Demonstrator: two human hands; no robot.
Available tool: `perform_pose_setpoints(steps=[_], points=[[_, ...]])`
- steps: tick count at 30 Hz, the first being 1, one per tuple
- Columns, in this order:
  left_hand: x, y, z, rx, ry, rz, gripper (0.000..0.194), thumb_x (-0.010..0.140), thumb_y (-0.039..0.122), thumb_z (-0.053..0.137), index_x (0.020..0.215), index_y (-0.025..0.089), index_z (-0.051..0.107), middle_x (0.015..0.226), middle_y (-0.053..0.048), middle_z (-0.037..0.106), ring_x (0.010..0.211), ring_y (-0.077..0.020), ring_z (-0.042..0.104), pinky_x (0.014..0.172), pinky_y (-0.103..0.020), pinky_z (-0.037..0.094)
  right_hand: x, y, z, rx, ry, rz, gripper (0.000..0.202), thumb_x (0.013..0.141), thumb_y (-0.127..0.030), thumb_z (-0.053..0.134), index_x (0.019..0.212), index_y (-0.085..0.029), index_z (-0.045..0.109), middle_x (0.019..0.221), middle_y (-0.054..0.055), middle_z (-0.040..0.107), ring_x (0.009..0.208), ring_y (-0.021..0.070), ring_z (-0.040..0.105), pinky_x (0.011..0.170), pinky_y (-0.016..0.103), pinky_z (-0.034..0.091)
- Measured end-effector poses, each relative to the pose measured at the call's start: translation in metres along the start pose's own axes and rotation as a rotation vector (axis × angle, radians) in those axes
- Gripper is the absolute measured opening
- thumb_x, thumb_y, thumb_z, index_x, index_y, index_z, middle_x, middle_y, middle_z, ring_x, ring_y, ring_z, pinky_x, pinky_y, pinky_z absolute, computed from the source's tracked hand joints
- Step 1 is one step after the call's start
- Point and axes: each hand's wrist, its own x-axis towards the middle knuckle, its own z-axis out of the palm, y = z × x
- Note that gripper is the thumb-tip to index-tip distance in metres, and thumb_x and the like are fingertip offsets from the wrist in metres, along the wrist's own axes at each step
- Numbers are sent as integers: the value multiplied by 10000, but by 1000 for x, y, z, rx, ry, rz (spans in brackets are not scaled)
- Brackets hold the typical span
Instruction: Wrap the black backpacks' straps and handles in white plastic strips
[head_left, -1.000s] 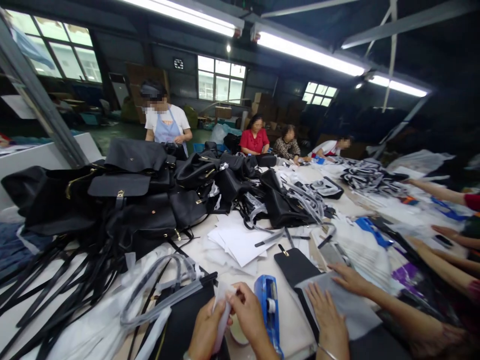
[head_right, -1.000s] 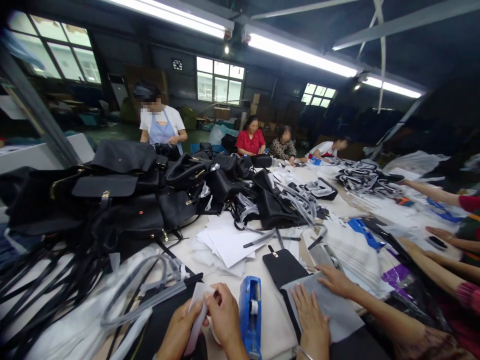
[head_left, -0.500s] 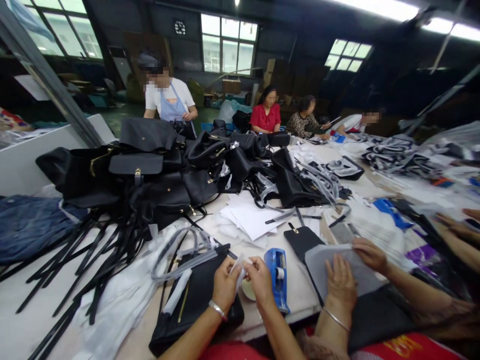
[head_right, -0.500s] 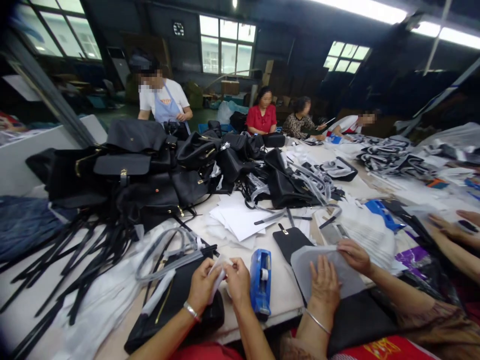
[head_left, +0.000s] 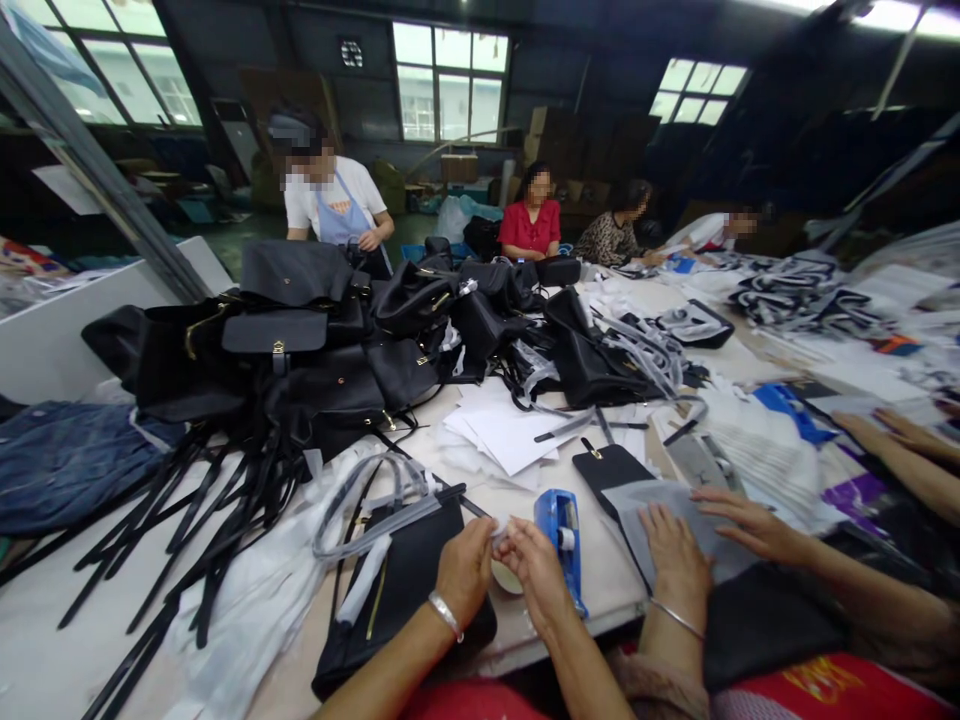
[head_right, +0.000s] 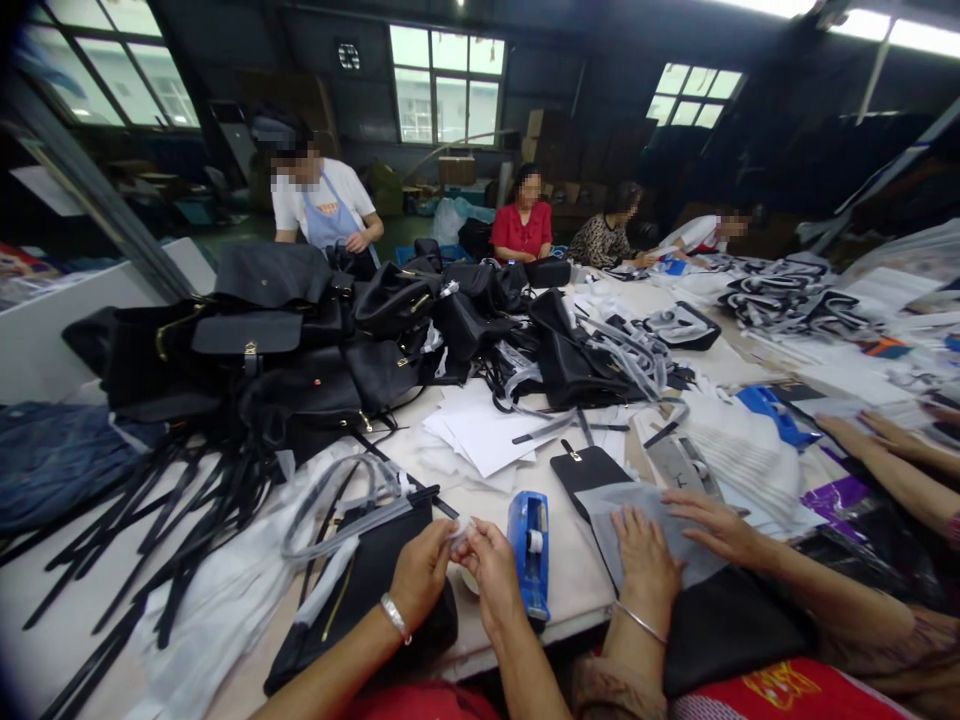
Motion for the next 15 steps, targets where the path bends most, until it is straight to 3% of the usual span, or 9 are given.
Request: perform_pose_setpoints(steps=[4, 7, 9, 11, 13, 15], points=[[-3, 5, -12, 43, -121, 72, 261, 853, 129, 381, 1002, 191, 586, 884, -80, 626, 768, -175, 603, 678, -257, 469, -5, -5, 1, -82, -29, -29, 274, 776, -414, 637, 896, -170, 610, 687, -5, 571, 640, 121, 553, 666, 281, 494], [-6, 9, -25, -137, -178, 59, 291, 864, 173, 408, 1113, 201, 555, 1050, -106, 621, 929, -207, 597, 815, -314, 459, -1, -4, 1, -201, 12, -89, 334, 715, -385, 694, 959, -171, 614, 736, -3, 593, 624, 117, 550, 616, 257, 479], [-6, 7, -28, -376, -168, -75, 305, 877, 255, 439, 1165, 207, 527, 1081, -103, 628, 964, -215, 599, 854, -331, 450, 2, -3, 0, -249, 13, -122, 345, 713, -371, 687, 982, -170, 609, 721, -11, 588, 611, 115, 548, 608, 255, 477], [-5, 1, -26, -664, -152, -291, 324, 865, 343, 483, 1149, 192, 520, 964, -89, 668, 852, -205, 633, 777, -319, 477, 2, 0, 0, -282, -15, -147, 337, 747, -371, 646, 1010, -168, 595, 678, -22, 572, 601, 123, 555, 616, 269, 485], [-3, -7, -20, -916, -168, -473, 334, 825, 391, 547, 1067, 161, 539, 819, -70, 681, 712, -181, 636, 678, -290, 484, 0, 2, 2, -355, -23, -180, 326, 785, -366, 592, 1044, -169, 578, 642, -27, 557, 572, 133, 558, 584, 275, 486], [-1, -13, -14, -1063, -217, -554, 333, 770, 401, 621, 966, 139, 562, 752, -61, 676, 647, -159, 623, 632, -263, 473, -4, 4, 7, -502, 14, -250, 291, 826, -332, 527, 1070, -180, 568, 661, -16, 563, 561, 141, 562, 549, 273, 482]])
